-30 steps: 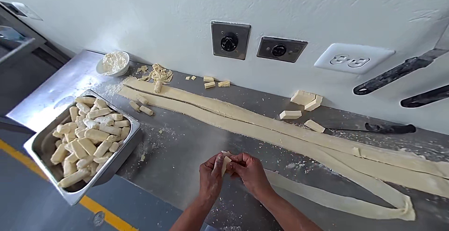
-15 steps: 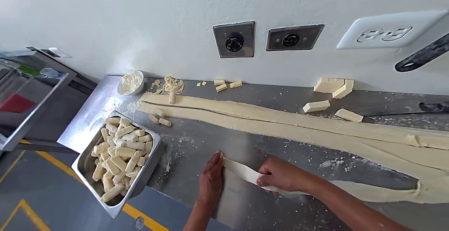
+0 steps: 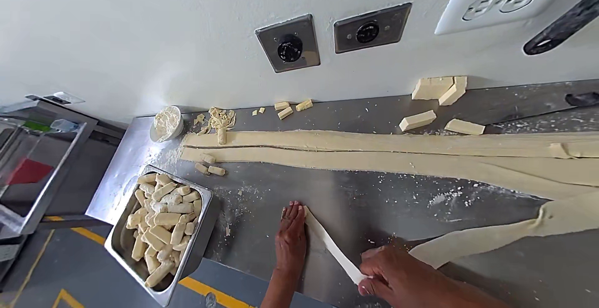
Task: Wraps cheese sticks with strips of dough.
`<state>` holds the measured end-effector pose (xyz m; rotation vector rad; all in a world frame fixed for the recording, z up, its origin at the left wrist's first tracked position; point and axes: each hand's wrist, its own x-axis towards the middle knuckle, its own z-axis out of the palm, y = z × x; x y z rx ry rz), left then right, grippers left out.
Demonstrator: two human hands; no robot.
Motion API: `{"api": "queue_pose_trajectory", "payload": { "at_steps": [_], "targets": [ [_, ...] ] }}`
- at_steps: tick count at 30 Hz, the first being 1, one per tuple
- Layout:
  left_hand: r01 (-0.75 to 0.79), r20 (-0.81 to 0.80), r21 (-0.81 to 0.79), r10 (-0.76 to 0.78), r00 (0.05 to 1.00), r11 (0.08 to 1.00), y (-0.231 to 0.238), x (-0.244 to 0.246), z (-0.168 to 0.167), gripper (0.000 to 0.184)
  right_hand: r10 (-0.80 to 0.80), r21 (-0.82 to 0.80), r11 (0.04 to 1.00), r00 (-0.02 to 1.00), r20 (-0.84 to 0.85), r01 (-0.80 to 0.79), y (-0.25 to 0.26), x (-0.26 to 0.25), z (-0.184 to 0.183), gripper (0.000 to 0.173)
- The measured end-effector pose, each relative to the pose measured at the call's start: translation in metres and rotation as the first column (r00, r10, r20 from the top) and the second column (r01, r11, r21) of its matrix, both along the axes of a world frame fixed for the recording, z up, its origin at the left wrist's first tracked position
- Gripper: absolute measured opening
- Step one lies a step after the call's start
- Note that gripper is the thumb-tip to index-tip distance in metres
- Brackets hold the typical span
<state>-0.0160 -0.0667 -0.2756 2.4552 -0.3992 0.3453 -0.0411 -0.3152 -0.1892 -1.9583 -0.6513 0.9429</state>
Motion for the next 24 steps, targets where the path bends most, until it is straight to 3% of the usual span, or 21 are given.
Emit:
{"api": "queue_pose_trajectory", "payload": {
  "at_steps": [3,8,11,15,19,22,24],
  "targets": [
    [0.124,-0.044,0.043,-0.122,0.992,0.991,-0.003,-0.006,0.004,0.032,0.095,-0.004,0.995,0.995,-0.034,-0.095,0.0,-0.005,0.0,0.039],
    [0.087,-0.063,-0.084,-0.093,0.994,0.993,-0.006,0.0,0.0,0.03,0.047,0.033,0.998,0.998,-0.03,-0.046,0.009,-0.014,-0.01,0.038],
    [0.035,-0.034,-0.067,-0.037,0.999,0.997,-0.02,0.001,0.002,0.026,0.137,-0.025,0.99,0.988,-0.066,-0.138,0.012,-0.018,-0.01,0.036],
    [0.201,-0.035,0.013,-0.2,0.979,0.98,-0.031,-0.004,0.003,0.034,0.218,-0.115,0.968,0.974,-0.062,-0.224,0.012,-0.018,-0.012,0.035],
    [0.139,-0.035,-0.063,-0.141,0.989,0.988,-0.029,0.0,-0.002,0.035,0.164,-0.015,0.986,0.984,-0.067,-0.166,0.013,-0.021,-0.017,0.033],
    [0.13,-0.009,-0.113,-0.132,0.991,0.985,-0.038,-0.001,-0.004,0.025,0.106,0.037,0.994,0.99,-0.094,-0.103,0.01,-0.024,-0.022,0.032],
    [0.144,0.038,-0.079,-0.141,0.989,0.986,-0.039,-0.004,-0.006,0.025,0.078,0.034,0.997,0.989,-0.125,-0.075,0.008,-0.025,-0.024,0.031]
  ]
}}
